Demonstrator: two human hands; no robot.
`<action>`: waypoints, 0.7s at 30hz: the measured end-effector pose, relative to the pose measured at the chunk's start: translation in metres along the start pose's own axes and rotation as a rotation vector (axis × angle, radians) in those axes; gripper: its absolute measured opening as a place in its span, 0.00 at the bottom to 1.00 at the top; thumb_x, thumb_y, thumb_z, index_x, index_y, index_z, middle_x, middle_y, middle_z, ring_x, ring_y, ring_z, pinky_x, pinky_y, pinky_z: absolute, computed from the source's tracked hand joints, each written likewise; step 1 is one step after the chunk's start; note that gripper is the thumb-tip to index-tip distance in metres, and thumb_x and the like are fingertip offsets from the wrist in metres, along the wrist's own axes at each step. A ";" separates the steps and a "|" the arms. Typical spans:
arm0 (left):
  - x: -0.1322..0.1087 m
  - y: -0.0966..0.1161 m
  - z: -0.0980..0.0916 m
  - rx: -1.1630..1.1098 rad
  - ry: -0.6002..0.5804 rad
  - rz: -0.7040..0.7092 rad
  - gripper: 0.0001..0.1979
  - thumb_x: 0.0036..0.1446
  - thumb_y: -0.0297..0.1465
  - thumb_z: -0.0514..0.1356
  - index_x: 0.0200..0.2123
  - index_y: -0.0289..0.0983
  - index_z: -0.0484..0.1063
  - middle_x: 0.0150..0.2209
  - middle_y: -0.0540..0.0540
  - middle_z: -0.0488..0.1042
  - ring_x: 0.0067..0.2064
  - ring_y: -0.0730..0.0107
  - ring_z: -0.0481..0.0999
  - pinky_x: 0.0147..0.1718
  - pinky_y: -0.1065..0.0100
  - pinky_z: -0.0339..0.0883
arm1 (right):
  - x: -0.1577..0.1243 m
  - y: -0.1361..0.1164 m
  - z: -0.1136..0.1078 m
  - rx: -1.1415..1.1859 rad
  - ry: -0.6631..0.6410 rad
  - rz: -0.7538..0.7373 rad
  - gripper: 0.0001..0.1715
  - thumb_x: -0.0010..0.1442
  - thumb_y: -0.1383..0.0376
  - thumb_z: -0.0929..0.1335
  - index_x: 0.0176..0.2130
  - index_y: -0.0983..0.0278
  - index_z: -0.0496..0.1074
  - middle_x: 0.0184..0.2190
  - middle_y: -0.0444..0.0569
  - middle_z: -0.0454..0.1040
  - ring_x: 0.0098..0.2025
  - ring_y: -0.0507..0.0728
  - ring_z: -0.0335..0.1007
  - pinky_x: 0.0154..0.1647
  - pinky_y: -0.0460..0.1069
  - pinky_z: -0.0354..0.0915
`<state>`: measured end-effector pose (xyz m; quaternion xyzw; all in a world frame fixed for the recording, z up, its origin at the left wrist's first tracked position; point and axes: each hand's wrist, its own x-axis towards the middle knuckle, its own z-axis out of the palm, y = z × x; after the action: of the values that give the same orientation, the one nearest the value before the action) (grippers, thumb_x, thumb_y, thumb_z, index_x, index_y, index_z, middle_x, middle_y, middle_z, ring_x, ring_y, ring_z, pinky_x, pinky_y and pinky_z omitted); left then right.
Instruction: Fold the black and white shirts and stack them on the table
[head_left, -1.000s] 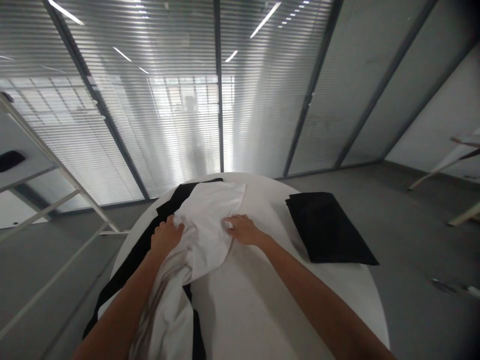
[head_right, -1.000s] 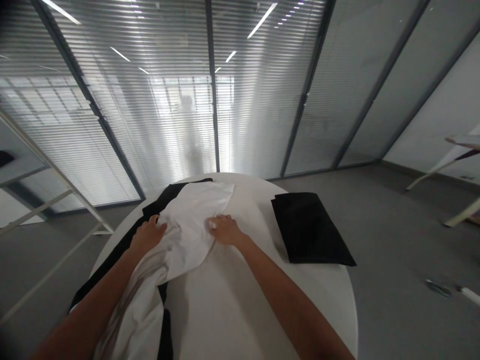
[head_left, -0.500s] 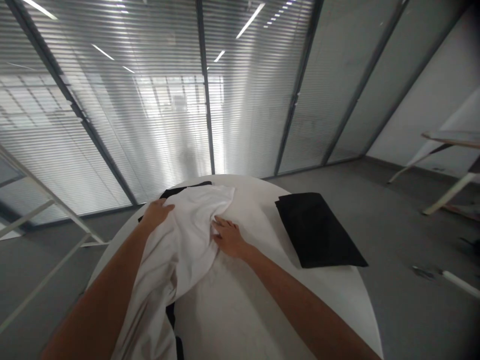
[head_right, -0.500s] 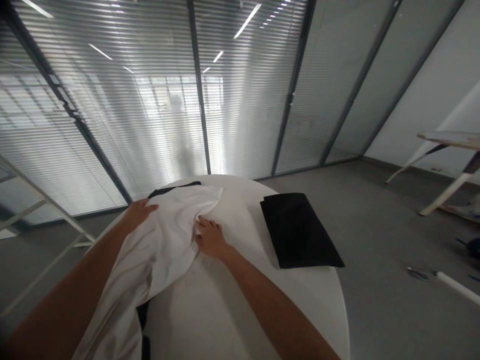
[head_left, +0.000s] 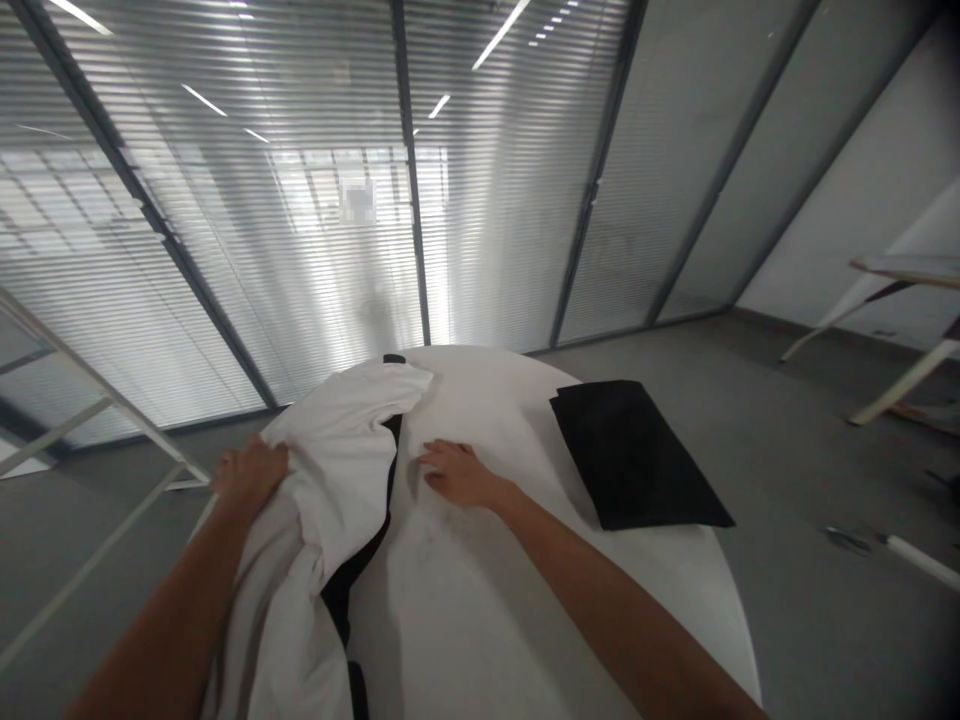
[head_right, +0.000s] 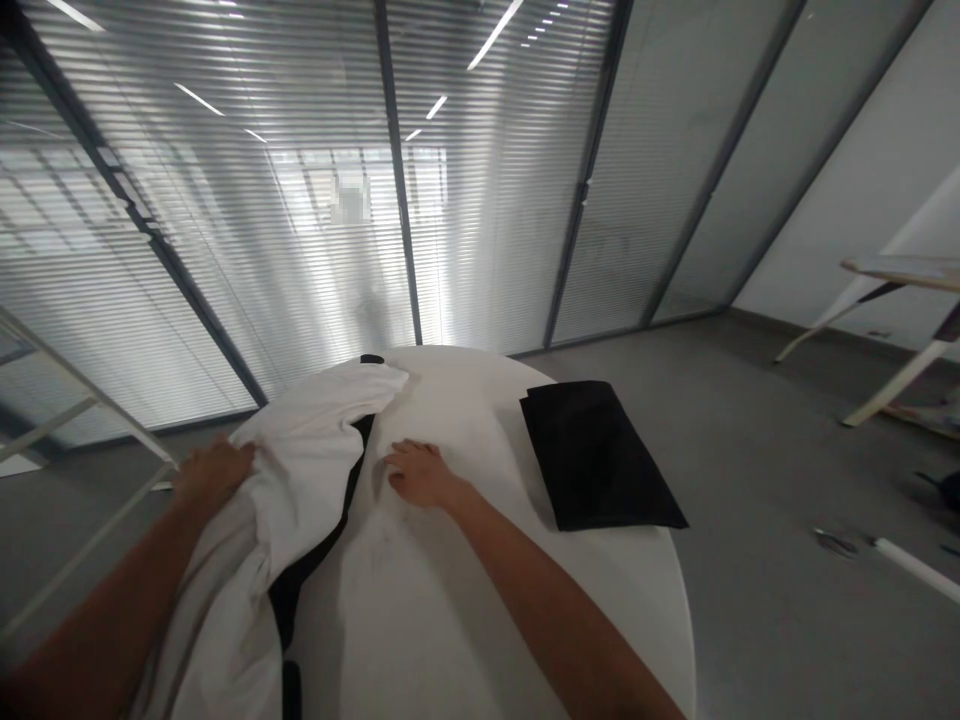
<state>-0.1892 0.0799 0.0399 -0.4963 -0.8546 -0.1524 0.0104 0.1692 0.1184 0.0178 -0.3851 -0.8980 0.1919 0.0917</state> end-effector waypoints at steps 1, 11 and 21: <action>-0.006 0.011 -0.002 0.073 0.052 -0.107 0.27 0.58 0.39 0.50 0.54 0.27 0.67 0.52 0.21 0.67 0.54 0.27 0.66 0.44 0.36 0.62 | -0.001 0.001 -0.008 0.019 -0.028 -0.006 0.24 0.64 0.61 0.61 0.58 0.58 0.69 0.64 0.51 0.62 0.66 0.60 0.55 0.64 0.59 0.50; -0.078 0.121 0.034 0.096 -0.001 0.508 0.27 0.63 0.43 0.48 0.63 0.43 0.62 0.60 0.37 0.65 0.61 0.50 0.63 0.56 0.49 0.58 | -0.057 0.043 -0.121 -0.176 0.008 0.408 0.31 0.65 0.52 0.61 0.63 0.61 0.63 0.61 0.58 0.65 0.62 0.68 0.60 0.60 0.61 0.57; -0.073 0.108 0.056 0.096 -0.089 0.350 0.31 0.64 0.45 0.44 0.68 0.44 0.52 0.68 0.40 0.55 0.68 0.48 0.51 0.61 0.41 0.45 | -0.093 0.103 -0.142 -0.164 0.052 1.040 0.51 0.53 0.48 0.70 0.67 0.55 0.49 0.68 0.63 0.44 0.67 0.76 0.41 0.54 0.73 0.53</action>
<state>-0.0528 0.0831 0.0008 -0.6427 -0.7610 -0.0854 0.0226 0.3452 0.1548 0.1026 -0.7903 -0.5979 0.1317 -0.0239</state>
